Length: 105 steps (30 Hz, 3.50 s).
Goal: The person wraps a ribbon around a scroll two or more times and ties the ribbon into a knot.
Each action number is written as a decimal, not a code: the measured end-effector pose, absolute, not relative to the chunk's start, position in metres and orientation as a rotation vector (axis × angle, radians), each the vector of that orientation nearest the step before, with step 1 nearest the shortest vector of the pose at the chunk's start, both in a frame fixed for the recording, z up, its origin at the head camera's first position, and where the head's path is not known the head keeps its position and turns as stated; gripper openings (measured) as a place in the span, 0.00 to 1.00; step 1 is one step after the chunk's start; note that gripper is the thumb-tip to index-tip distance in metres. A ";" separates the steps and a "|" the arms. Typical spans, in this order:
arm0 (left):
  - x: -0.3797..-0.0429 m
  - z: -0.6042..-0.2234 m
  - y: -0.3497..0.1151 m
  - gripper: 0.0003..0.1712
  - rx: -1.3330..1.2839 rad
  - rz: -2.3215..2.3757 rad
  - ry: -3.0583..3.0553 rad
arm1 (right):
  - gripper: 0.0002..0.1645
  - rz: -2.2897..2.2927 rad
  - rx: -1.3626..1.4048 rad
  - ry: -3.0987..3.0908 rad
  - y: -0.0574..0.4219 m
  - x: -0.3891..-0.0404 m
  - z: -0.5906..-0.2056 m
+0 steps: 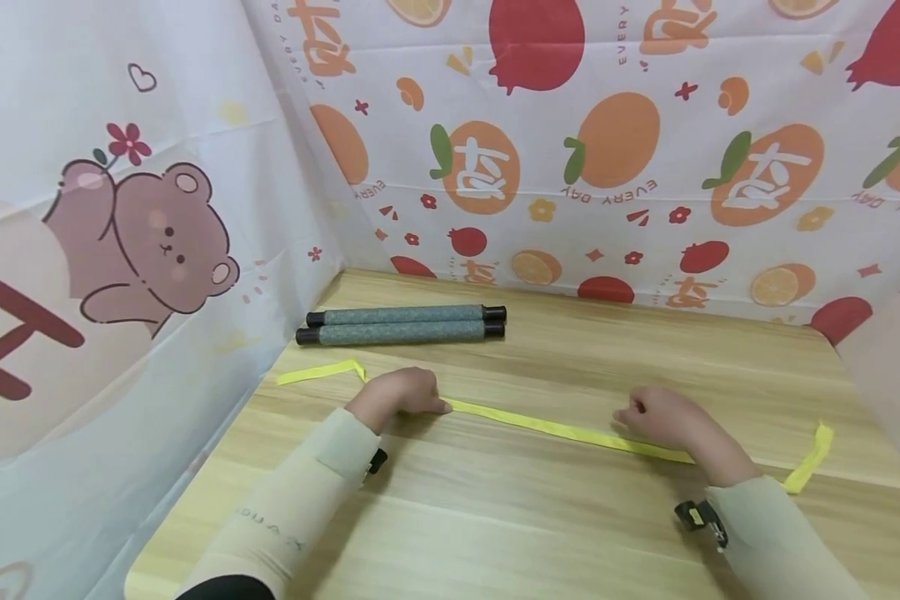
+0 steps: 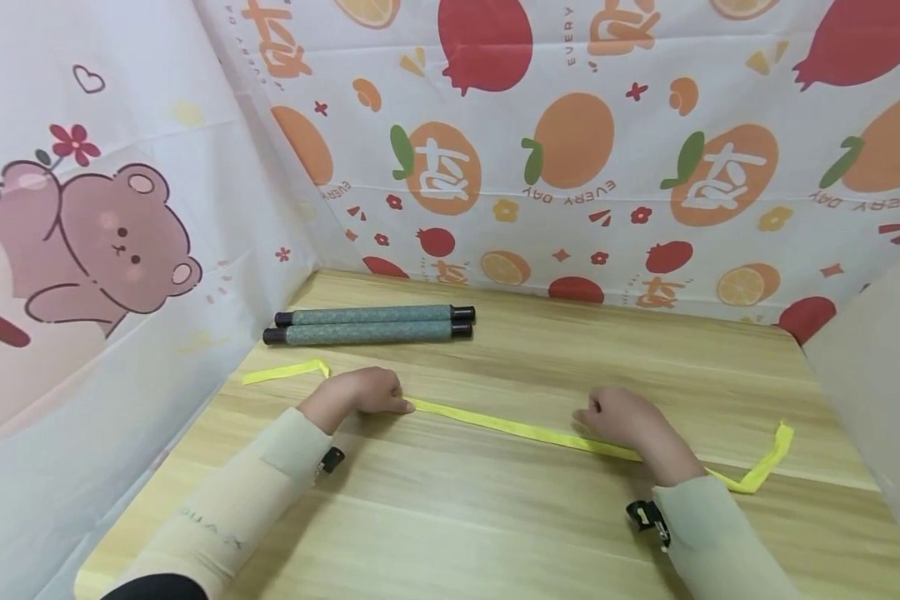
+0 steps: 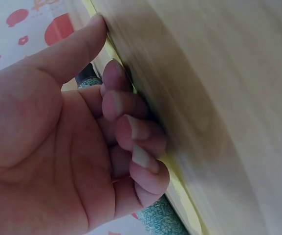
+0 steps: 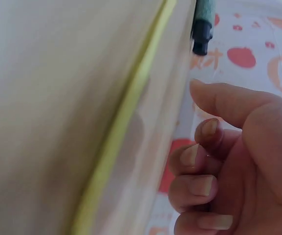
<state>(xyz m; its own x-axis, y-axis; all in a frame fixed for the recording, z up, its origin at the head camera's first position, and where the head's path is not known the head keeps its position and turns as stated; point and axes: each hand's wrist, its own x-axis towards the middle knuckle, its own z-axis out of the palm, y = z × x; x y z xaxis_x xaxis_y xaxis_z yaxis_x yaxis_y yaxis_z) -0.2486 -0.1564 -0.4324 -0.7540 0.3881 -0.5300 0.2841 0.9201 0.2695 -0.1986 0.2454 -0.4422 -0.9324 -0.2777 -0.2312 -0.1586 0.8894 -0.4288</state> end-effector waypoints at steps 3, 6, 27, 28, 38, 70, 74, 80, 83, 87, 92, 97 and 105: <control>-0.248 -0.433 -0.155 0.27 0.450 0.254 2.468 | 0.18 -0.567 -0.352 2.759 0.226 -0.215 -0.435; -0.246 -0.434 -0.152 0.27 0.448 0.272 2.478 | 0.14 -0.568 -0.453 2.755 0.204 -0.234 -0.429; -0.235 -0.435 -0.156 0.22 0.328 0.265 2.538 | 0.49 -0.239 -0.934 2.987 0.033 -0.335 -0.436; -0.235 -0.435 -0.155 0.23 0.320 0.264 2.535 | 0.50 -0.224 -0.940 2.990 0.030 -0.337 -0.439; -0.234 -0.437 -0.156 0.30 0.292 0.251 2.534 | 0.55 -0.318 -0.900 3.013 0.007 -0.354 -0.456; -0.235 -0.434 -0.151 0.33 0.252 0.202 2.525 | 0.59 -0.390 -0.702 2.858 0.003 -0.353 -0.460; -0.234 -0.435 -0.153 0.31 0.261 0.229 2.539 | 0.56 -0.413 -0.650 2.857 0.007 -0.350 -0.456; -0.232 -0.436 -0.154 0.29 0.257 0.245 2.540 | 0.55 -0.485 -0.560 2.831 0.018 -0.342 -0.456; -0.231 -0.437 -0.155 0.29 0.264 0.255 2.542 | 0.57 -0.499 -0.497 2.819 0.027 -0.338 -0.458; -0.231 -0.438 -0.155 0.29 0.296 0.267 2.557 | 0.58 -0.487 -0.430 2.816 0.045 -0.332 -0.455; -0.231 -0.441 -0.157 0.25 0.295 0.272 2.563 | 0.61 -0.421 -0.417 2.743 0.061 -0.323 -0.449; -0.232 -0.443 -0.158 0.25 0.324 0.282 2.569 | 0.61 -0.372 -0.395 2.677 0.067 -0.310 -0.440; -0.233 -0.442 -0.156 0.25 0.349 0.281 2.569 | 0.56 -0.315 -0.384 2.789 0.074 -0.290 -0.429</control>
<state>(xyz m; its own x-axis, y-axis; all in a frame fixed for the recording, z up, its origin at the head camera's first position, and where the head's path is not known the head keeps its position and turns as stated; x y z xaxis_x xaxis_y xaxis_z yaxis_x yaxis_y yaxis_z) -0.2327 -0.1562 -0.4424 -0.8277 0.3003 -0.4741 0.1909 0.9451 0.2653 -0.2904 0.0744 -0.4293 -0.9167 -0.2947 -0.2700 -0.2271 0.9399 -0.2548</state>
